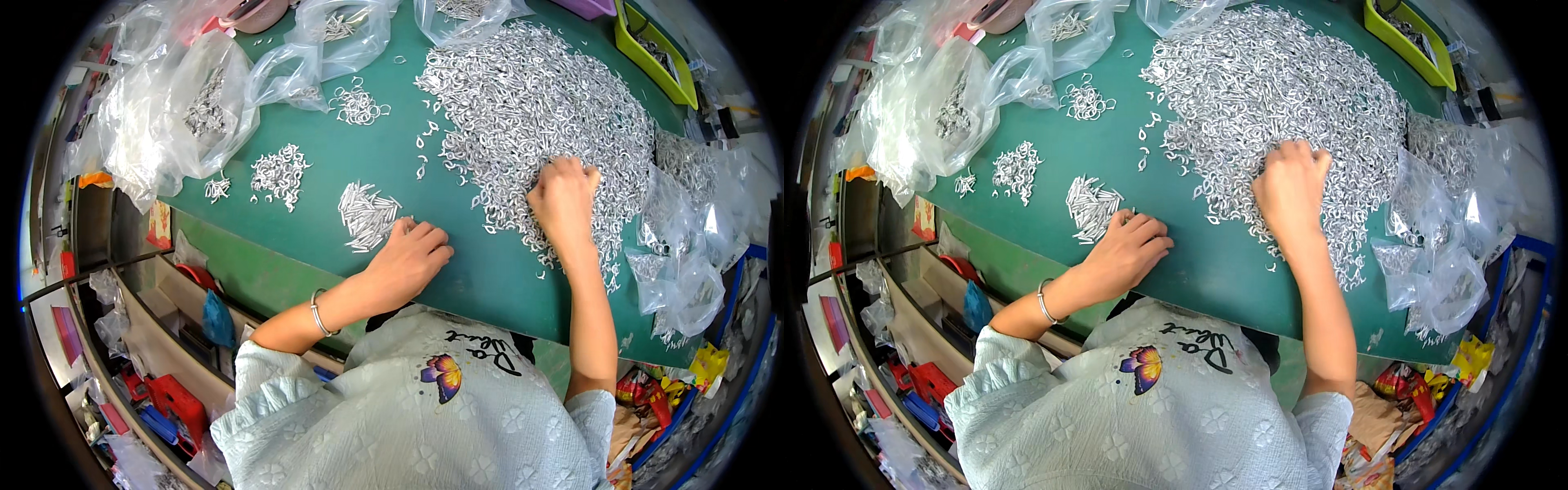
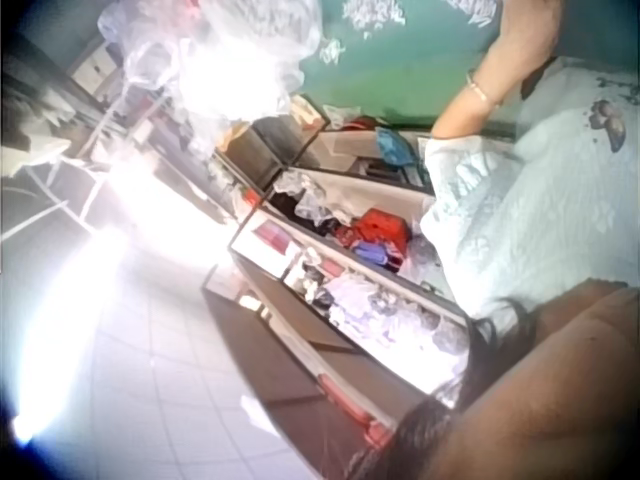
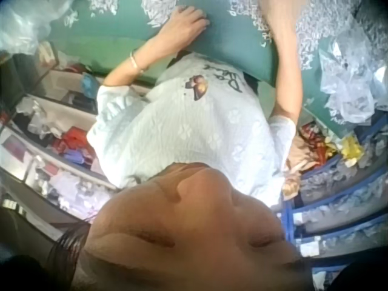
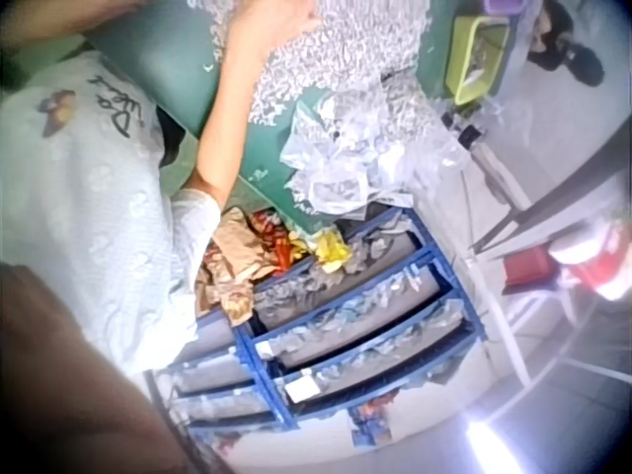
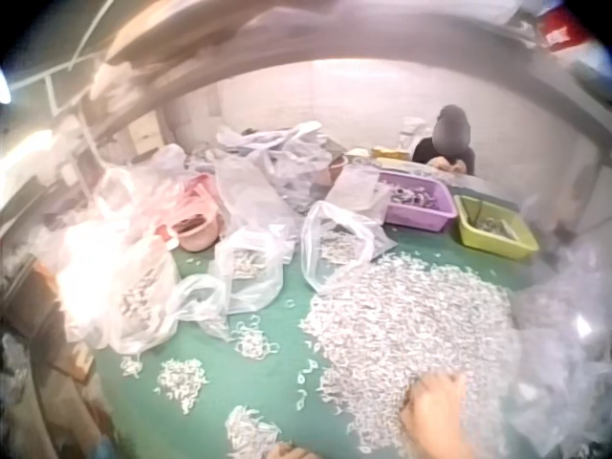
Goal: The person sorts through a large pile of small white metal components by hand, separating them into smaller organized groups on the table surface.
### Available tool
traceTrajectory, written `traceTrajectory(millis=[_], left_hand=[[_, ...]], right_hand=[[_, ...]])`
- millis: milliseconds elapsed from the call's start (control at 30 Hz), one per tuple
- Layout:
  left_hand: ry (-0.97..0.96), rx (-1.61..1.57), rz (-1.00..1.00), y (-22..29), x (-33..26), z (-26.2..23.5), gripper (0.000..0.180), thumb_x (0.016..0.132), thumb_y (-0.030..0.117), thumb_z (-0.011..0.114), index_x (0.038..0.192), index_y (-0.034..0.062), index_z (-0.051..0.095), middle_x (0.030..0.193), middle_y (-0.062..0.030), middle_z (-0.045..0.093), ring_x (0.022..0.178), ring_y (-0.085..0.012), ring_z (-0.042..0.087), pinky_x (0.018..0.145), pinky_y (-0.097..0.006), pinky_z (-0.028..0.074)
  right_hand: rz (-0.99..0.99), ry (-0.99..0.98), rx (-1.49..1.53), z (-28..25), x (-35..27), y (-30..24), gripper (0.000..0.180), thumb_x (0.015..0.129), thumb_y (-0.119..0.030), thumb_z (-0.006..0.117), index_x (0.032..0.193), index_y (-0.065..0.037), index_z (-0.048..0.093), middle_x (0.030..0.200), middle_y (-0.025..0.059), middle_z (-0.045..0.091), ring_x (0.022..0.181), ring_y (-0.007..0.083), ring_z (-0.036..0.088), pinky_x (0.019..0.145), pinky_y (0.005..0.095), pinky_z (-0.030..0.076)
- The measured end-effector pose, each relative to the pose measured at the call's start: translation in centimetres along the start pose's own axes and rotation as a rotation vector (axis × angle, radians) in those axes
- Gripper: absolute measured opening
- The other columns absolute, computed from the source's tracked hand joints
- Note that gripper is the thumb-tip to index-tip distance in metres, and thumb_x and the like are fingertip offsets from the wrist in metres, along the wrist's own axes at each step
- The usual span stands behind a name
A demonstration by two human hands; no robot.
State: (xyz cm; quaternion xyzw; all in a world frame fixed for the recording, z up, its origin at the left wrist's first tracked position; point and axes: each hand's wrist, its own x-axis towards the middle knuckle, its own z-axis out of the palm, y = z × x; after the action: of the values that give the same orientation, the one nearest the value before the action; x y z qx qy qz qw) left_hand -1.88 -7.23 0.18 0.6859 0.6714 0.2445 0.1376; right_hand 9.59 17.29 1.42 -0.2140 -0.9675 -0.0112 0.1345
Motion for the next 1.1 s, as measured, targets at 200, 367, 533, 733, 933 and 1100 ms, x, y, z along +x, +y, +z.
traceTrajectory(millis=[200, 367, 533, 733, 933, 1100], left_hand=[[0.109, -0.035, -0.097, 0.0, 0.0, 0.0, 0.024, 0.083, 0.004, 0.067, 0.106, 0.0055, 0.061, 0.101, -0.0077, 0.057, 0.099, -0.0242, 0.053, 0.088, -0.040, 0.037], [0.321, -0.118, -0.287, 0.6, 1.0, -1.0, 0.036, 0.081, 0.001, 0.067, 0.115, 0.0055, 0.056, 0.109, -0.0098, 0.057, 0.099, -0.0271, 0.054, 0.085, -0.038, 0.039], [0.243, -0.073, -0.109, 0.9, 1.1, 0.3, 0.037, 0.080, 0.003, 0.069, 0.115, 0.0055, 0.057, 0.110, -0.0101, 0.055, 0.103, -0.0275, 0.052, 0.085, -0.040, 0.038], [0.021, 0.025, -0.051, 0.2, 0.1, 1.2, 0.029, 0.081, 0.006, 0.069, 0.108, 0.0052, 0.059, 0.109, -0.0097, 0.054, 0.104, -0.0253, 0.052, 0.081, -0.038, 0.037], [0.227, 0.136, -0.125, -0.9, 3.1, -0.9, 0.042, 0.079, 0.005, 0.068, 0.119, -0.0012, 0.057, 0.126, -0.0160, 0.051, 0.118, -0.0337, 0.049, 0.095, -0.043, 0.038], [0.141, 0.119, -0.136, -1.5, 1.9, 0.3, 0.043, 0.080, 0.006, 0.068, 0.121, -0.0018, 0.056, 0.130, -0.0169, 0.050, 0.118, -0.0335, 0.049, 0.095, -0.043, 0.040]], right_hand=[[0.082, -0.022, 0.766, -2.2, -1.9, -3.6, 0.011, 0.067, -0.005, 0.070, 0.071, -0.011, 0.062, 0.077, 0.0017, 0.058, 0.084, 0.0213, 0.056, 0.082, 0.0369, 0.032], [-0.083, -0.202, 0.697, -0.5, -3.5, -8.7, 0.009, 0.075, -0.008, 0.071, 0.081, -0.007, 0.064, 0.085, 0.0053, 0.057, 0.088, 0.0238, 0.054, 0.080, 0.0379, 0.035], [-0.049, -0.022, 0.725, 0.1, 0.2, -6.5, 0.018, 0.079, -0.008, 0.070, 0.095, -0.005, 0.064, 0.104, 0.0076, 0.060, 0.102, 0.0258, 0.054, 0.089, 0.0396, 0.039], [-0.242, 0.041, 0.364, 2.1, 0.8, -4.5, 0.023, 0.080, -0.008, 0.068, 0.102, -0.005, 0.062, 0.112, 0.0064, 0.059, 0.109, 0.0254, 0.052, 0.094, 0.0414, 0.038], [-0.129, -0.026, 0.198, -0.3, -1.5, -1.4, 0.018, 0.080, -0.004, 0.065, 0.097, -0.005, 0.062, 0.108, 0.0074, 0.059, 0.108, 0.0256, 0.053, 0.094, 0.0429, 0.037], [0.008, 0.083, 0.336, -1.0, -0.4, -1.4, 0.018, 0.081, -0.003, 0.065, 0.099, -0.004, 0.063, 0.106, 0.0099, 0.062, 0.105, 0.0272, 0.056, 0.093, 0.0408, 0.037]])
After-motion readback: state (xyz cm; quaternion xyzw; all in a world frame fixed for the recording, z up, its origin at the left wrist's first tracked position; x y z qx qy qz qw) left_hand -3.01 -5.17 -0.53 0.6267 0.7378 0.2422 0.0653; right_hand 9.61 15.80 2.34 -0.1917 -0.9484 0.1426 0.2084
